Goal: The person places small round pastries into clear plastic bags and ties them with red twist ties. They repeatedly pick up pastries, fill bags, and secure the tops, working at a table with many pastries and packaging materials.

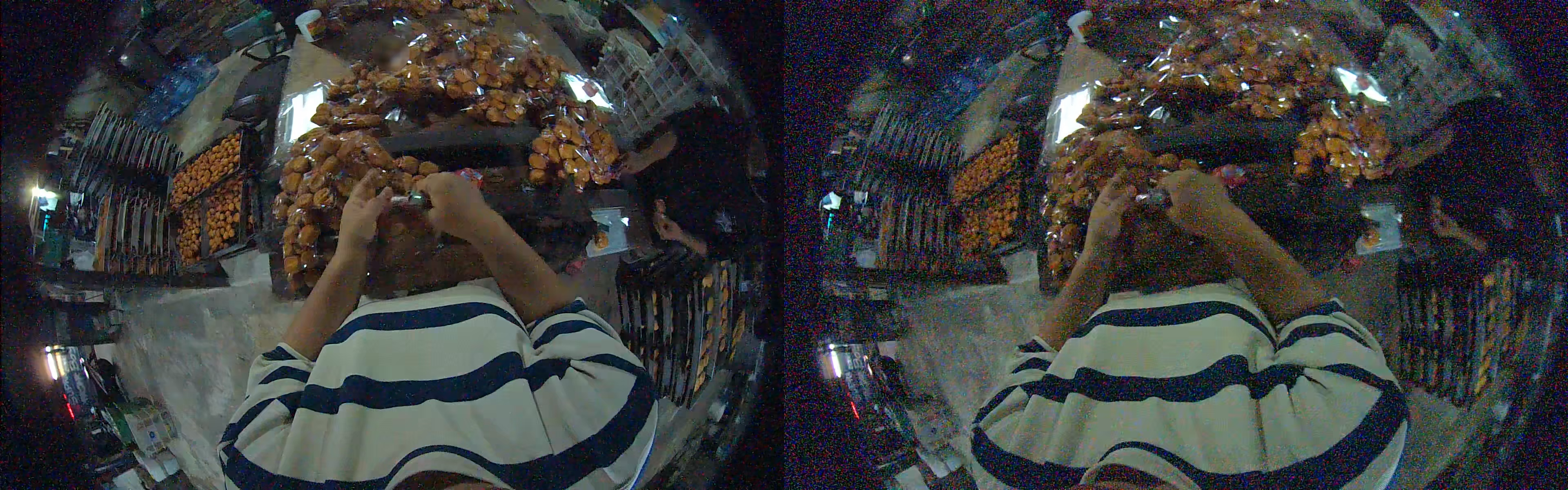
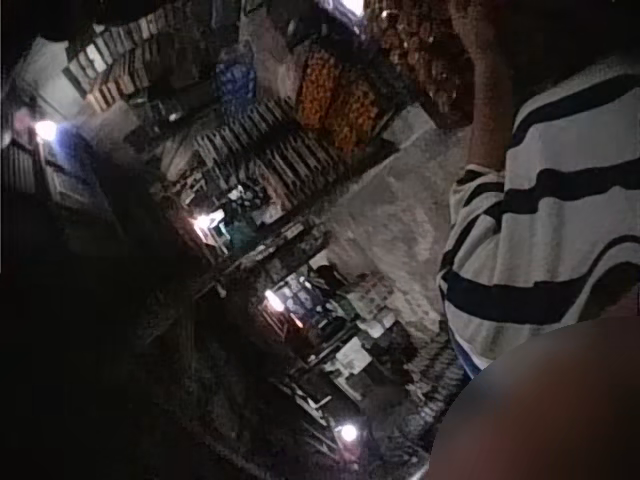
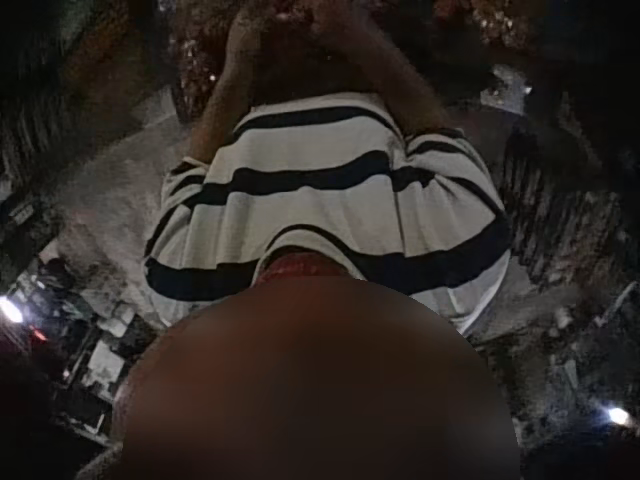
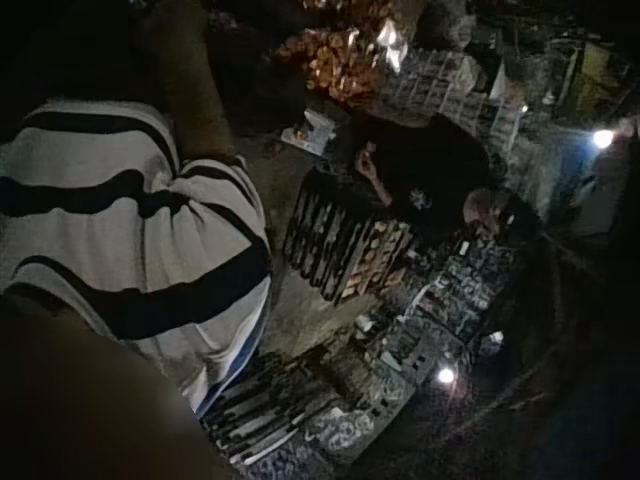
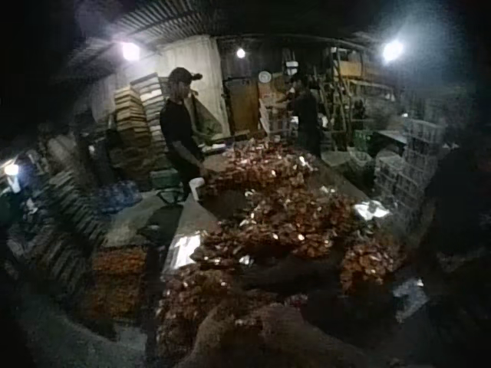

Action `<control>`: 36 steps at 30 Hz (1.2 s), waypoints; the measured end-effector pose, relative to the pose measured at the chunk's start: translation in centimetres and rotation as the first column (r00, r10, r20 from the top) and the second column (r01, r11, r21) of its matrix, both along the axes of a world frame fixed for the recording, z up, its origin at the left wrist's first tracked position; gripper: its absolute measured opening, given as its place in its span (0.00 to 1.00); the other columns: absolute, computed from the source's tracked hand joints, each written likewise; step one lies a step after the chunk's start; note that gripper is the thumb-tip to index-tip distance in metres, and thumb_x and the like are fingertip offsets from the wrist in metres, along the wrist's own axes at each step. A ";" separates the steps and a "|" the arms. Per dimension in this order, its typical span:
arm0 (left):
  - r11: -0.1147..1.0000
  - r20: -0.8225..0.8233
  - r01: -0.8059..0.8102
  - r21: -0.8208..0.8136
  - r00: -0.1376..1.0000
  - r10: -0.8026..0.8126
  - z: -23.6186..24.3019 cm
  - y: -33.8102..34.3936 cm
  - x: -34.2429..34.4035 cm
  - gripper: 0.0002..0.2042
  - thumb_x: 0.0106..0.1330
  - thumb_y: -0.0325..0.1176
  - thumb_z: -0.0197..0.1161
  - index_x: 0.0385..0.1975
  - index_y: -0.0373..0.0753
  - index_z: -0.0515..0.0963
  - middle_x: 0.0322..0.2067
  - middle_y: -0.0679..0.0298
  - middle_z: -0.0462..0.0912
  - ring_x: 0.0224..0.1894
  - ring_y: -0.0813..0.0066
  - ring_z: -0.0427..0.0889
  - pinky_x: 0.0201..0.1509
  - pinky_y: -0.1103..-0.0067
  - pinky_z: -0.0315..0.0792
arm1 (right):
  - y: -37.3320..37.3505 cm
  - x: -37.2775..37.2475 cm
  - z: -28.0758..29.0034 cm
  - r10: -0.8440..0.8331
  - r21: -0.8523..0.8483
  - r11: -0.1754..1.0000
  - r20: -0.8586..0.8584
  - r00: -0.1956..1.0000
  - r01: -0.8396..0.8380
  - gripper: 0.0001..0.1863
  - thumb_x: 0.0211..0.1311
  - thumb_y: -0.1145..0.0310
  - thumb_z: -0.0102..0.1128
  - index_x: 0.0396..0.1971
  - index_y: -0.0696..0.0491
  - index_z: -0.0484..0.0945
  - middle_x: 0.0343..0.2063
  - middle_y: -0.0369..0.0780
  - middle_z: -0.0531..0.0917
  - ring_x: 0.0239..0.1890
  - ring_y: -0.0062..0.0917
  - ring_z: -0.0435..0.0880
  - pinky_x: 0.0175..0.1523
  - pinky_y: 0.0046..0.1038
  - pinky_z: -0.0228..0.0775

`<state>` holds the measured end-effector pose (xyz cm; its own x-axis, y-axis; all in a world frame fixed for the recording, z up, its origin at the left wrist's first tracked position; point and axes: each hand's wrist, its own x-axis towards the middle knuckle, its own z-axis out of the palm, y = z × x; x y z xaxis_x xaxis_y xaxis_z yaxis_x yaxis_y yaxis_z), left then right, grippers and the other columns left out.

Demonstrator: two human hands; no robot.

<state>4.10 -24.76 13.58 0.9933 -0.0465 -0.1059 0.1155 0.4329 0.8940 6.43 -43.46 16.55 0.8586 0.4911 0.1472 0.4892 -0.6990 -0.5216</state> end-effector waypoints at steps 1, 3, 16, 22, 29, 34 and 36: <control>0.999 0.129 -0.024 0.026 0.991 0.020 -0.7 -0.7 0.6 0.26 0.57 0.31 0.69 0.56 0.38 0.67 0.41 0.58 0.80 0.35 0.72 0.83 0.37 0.76 0.79 | -0.9 0.9 -0.7 -0.014 -0.039 0.999 0.107 0.994 0.018 0.15 0.55 0.59 0.61 0.35 0.55 0.81 0.33 0.48 0.83 0.38 0.42 0.82 0.42 0.39 0.73; 0.790 0.444 -0.199 0.579 0.890 -0.102 -1.6 -1.0 2.9 0.24 0.57 0.32 0.69 0.53 0.36 0.71 0.38 0.59 0.81 0.33 0.72 0.82 0.36 0.77 0.78 | -2.3 3.6 -2.6 0.070 -0.009 0.997 -0.073 0.995 -0.070 0.15 0.54 0.58 0.62 0.35 0.55 0.81 0.33 0.48 0.83 0.38 0.42 0.82 0.42 0.40 0.73; 0.973 -0.226 0.124 0.195 0.971 -0.079 -3.3 2.0 2.4 0.10 0.58 0.28 0.65 0.39 0.32 0.81 0.33 0.62 0.84 0.33 0.74 0.82 0.37 0.79 0.76 | -9.0 10.8 -16.3 -0.403 -0.503 0.768 0.099 0.910 0.395 0.16 0.52 0.53 0.64 0.35 0.48 0.84 0.38 0.40 0.81 0.45 0.37 0.80 0.47 0.38 0.75; 0.809 -0.082 0.140 0.570 0.990 -0.114 -0.1 4.5 -1.8 0.20 0.56 0.32 0.69 0.49 0.35 0.78 0.42 0.62 0.83 0.42 0.76 0.79 0.49 0.79 0.72 | -3.3 5.9 -7.9 -0.271 0.025 0.952 -0.387 0.881 0.304 0.24 0.50 0.45 0.64 0.28 0.55 0.82 0.29 0.44 0.84 0.30 0.35 0.82 0.37 0.38 0.74; 0.992 0.145 -0.028 0.124 0.989 0.009 4.3 7.0 -4.8 0.42 0.52 0.33 0.74 0.66 0.38 0.56 0.51 0.61 0.74 0.52 0.70 0.75 0.55 0.75 0.70 | 4.4 -2.6 2.1 0.543 0.769 0.621 -0.562 0.624 0.153 0.24 0.45 0.60 0.76 0.41 0.56 0.80 0.35 0.34 0.84 0.39 0.19 0.80 0.46 0.25 0.73; 0.941 0.312 -0.070 0.330 0.949 -0.039 6.6 8.2 -9.0 0.35 0.45 0.29 0.76 0.55 0.39 0.67 0.48 0.62 0.75 0.51 0.71 0.76 0.54 0.75 0.73 | 6.4 -7.7 6.1 0.684 0.887 0.378 -0.460 0.567 0.265 0.27 0.45 0.63 0.76 0.46 0.58 0.76 0.41 0.37 0.82 0.43 0.21 0.80 0.51 0.26 0.73; 0.917 0.340 -0.100 0.386 0.940 -0.041 7.0 8.4 -10.1 0.31 0.46 0.28 0.76 0.52 0.38 0.70 0.47 0.63 0.76 0.49 0.73 0.77 0.53 0.75 0.73 | 7.2 -9.1 6.4 0.602 0.921 0.364 -0.345 0.720 0.137 0.28 0.46 0.65 0.74 0.48 0.58 0.74 0.43 0.38 0.80 0.45 0.22 0.79 0.51 0.27 0.73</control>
